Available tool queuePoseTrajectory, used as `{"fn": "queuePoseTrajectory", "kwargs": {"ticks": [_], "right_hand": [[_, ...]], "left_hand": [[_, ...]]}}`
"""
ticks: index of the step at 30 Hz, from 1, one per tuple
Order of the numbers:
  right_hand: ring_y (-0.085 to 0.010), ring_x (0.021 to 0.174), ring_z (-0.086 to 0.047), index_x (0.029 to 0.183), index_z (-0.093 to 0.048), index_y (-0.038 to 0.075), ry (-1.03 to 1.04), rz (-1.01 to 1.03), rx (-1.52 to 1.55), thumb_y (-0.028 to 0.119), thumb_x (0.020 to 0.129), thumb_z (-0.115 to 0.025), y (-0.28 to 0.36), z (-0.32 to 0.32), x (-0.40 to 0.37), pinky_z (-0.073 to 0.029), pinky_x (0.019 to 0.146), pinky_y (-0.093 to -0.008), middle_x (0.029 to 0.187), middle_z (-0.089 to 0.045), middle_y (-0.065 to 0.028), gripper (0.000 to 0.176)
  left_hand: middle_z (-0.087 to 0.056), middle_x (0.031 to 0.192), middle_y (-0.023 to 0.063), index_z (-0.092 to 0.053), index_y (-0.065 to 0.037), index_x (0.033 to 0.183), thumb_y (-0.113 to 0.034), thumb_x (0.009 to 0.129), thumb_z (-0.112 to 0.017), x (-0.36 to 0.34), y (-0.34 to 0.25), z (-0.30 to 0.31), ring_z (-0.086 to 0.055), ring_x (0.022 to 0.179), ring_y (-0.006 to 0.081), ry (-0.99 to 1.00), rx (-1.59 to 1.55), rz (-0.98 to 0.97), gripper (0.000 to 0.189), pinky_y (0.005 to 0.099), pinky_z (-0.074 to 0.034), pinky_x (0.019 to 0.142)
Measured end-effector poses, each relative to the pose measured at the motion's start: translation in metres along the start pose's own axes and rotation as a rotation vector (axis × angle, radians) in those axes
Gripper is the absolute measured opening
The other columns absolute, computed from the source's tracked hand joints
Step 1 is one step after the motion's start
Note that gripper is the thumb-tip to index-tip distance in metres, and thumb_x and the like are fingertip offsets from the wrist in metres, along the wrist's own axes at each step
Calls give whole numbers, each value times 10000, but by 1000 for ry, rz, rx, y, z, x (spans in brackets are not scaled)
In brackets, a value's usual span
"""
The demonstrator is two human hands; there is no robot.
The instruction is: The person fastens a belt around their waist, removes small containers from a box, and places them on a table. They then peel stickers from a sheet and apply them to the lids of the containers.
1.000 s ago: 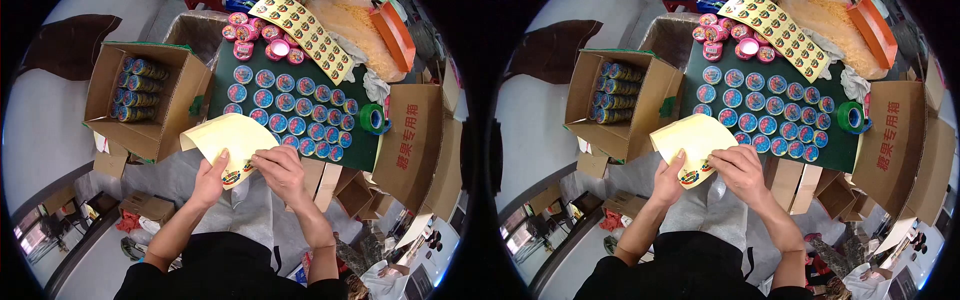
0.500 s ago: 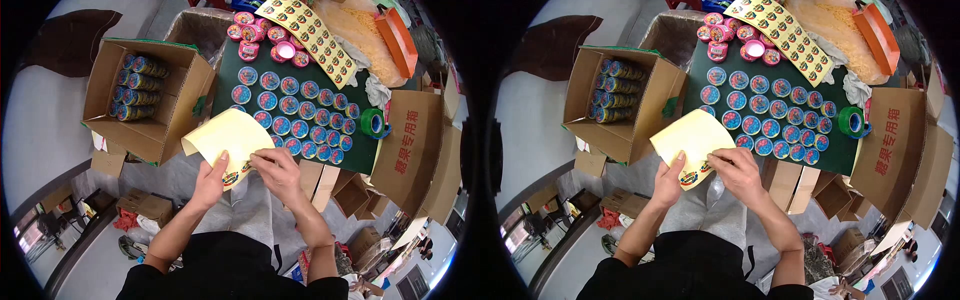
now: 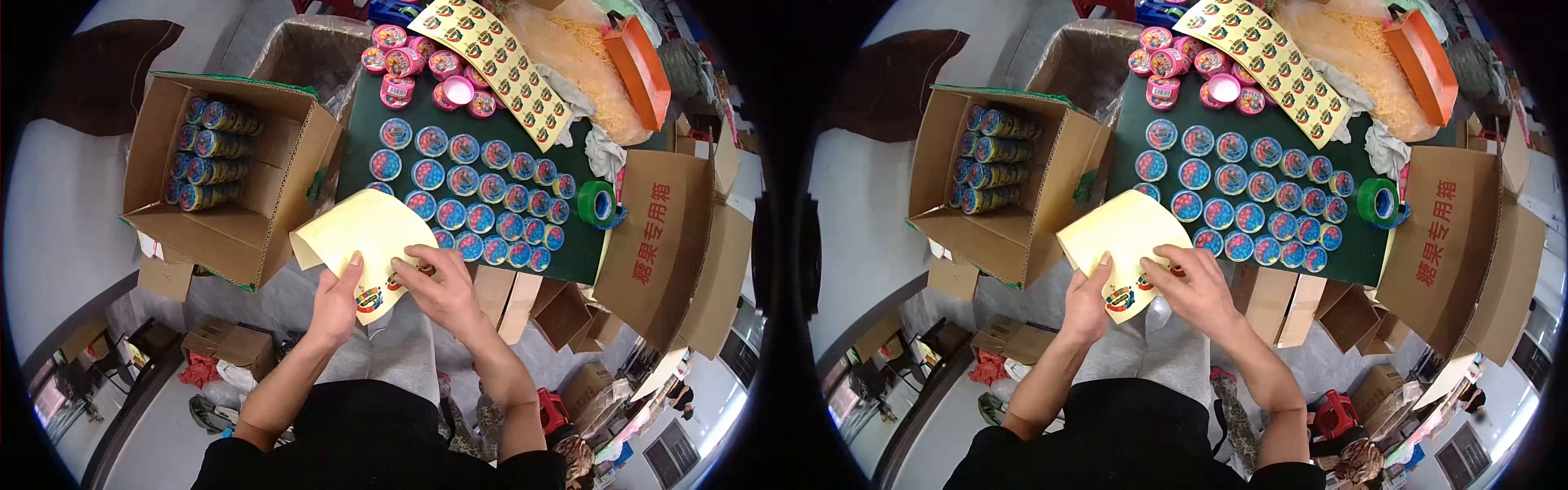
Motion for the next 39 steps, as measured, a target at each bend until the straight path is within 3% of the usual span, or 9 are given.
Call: {"fn": "queuePoseTrajectory", "kwargs": {"ticks": [5, 10, 13, 17, 20, 27, 31, 32, 39], "right_hand": [[-214, 970, -643, 1212, -743, 113, 67, 238, -79, 58, 730, -745, -12, 0, 3, -520, 832, -367, 1194, -661, -53, 486], [-220, 863, -641, 1203, -751, 196, 150, 89, -72, -18, 699, -790, -4, -1, 14, -513, 761, -357, 1184, -670, -44, 549], [-225, 883, -645, 1207, -751, 200, 217, 195, -101, -5, 692, -792, -5, 3, 17, -514, 758, -356, 1187, -666, -42, 556], [-227, 929, -648, 1163, -760, 171, 178, 216, -6, 19, 702, -816, -2, 10, 12, -516, 775, -349, 1138, -679, -41, 488], [-216, 945, -639, 1151, -763, 148, 99, 103, 90, 90, 728, -841, 6, 18, 12, -508, 819, -347, 1146, -678, -20, 434], [-213, 947, -659, 1041, -789, 127, 136, 136, 215, 172, 697, -905, -3, 54, 20, -501, 846, -369, 1084, -706, -23, 365], [-206, 934, -665, 998, -790, 113, 169, 204, 272, 146, 719, -891, -16, 74, 14, -493, 815, -367, 1025, -714, 0, 298], [-203, 901, -670, 991, -791, 110, 196, 229, 253, 142, 720, -889, -17, 80, 13, -494, 796, -358, 1010, -713, -1, 290], [-225, 917, -699, 990, -773, 84, 290, 141, 441, 73, 747, -860, -17, 94, 6, -556, 768, -354, 1034, -716, -42, 258]], "left_hand": [[-687, 1201, 118, -561, 36, 1318, -219, 1081, -546, 10, 0, 8, -698, 1032, 185, -101, -32, 109, 348, 338, -574, 888], [-703, 1160, 107, -608, 56, 1274, -224, 1079, -552, 11, -8, 6, -688, 1010, 160, -73, 61, 94, 345, 309, -553, 880], [-711, 1150, 100, -618, 53, 1276, -221, 1087, -532, 7, -15, 2, -690, 1001, 154, 5, 50, 96, 344, 303, -551, 875], [-695, 1207, 96, -578, 22, 1332, -202, 1077, -544, 3, -19, 2, -702, 1046, 178, 47, 107, 104, 341, 335, -575, 901], [-693, 1210, 91, -576, 14, 1339, -220, 1080, -546, -11, -28, -12, -701, 1045, 172, 102, 147, 133, 351, 330, -577, 895], [-708, 1138, 84, -617, 47, 1279, -227, 1099, -510, -35, -27, -51, -681, 970, 135, 31, 214, 73, 345, 306, -555, 843], [-720, 1090, 70, -644, 47, 1249, -224, 1096, -520, -40, -13, -70, -678, 951, 126, 29, 234, 37, 335, 306, -551, 834], [-720, 1151, 99, -623, 50, 1287, -215, 1086, -528, -41, -9, -73, -694, 990, 154, 28, 319, 1, 346, 315, -559, 862], [-736, 1013, 66, -690, 55, 1160, -200, 1081, -536, -58, -1, -93, -637, 877, 100, -20, 478, -68, 308, 308, -529, 769]]}}
Point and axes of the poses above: each hand's wrist, its own x-axis towards the middle knuckle, its own z-axis out of the back of the hand, y = z × x, the point moved 2 cm from there along x, towards the middle knuckle
